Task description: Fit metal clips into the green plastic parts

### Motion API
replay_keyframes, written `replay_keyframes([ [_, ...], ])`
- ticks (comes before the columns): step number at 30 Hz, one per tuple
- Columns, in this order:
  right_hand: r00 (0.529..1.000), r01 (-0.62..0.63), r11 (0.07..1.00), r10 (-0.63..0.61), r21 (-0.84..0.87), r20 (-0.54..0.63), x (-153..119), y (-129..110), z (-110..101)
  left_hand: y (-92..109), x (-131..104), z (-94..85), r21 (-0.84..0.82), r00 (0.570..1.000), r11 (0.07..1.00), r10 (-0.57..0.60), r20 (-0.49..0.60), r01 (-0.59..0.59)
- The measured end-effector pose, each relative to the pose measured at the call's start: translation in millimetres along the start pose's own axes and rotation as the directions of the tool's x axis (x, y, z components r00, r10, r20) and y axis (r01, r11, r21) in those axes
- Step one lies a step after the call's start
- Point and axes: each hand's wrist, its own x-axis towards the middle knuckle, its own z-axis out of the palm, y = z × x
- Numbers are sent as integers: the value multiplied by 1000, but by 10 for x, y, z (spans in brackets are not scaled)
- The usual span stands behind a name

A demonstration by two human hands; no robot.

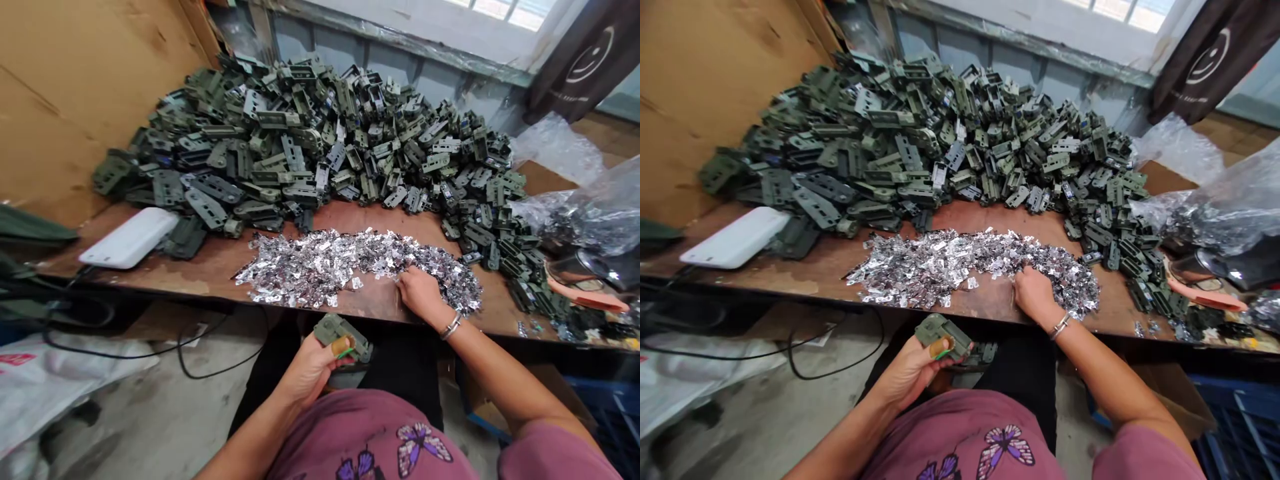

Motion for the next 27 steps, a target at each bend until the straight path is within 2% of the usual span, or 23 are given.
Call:
replay_keyframes([
  [6,985,172,961,-173,216,-17,-164,-13,145,-7,28,37,221,996,971,92,-15,-87],
  [11,987,159,917,-155,367,-41,-283,42,262,11,75,97,315,984,934,180,-6,-168],
  [13,983,182,860,-158,477,-90,-326,10,201,3,93,125,335,977,920,215,3,-203],
  [17,952,306,664,-210,682,-222,-471,-191,-61,-27,102,157,405,953,869,302,22,-285],
  [19,927,373,626,-280,685,-249,-547,-308,-175,-47,92,150,477,940,820,339,43,-317],
  [23,882,460,714,-437,528,-177,-628,-419,-263,-99,57,96,574,928,735,346,141,-361],
  [25,882,447,728,-455,521,-121,-640,-404,-265,-121,37,67,574,931,735,318,179,-361],
  [27,884,433,695,-453,575,-118,-653,-370,-264,-135,15,46,561,940,755,290,180,-340],
])
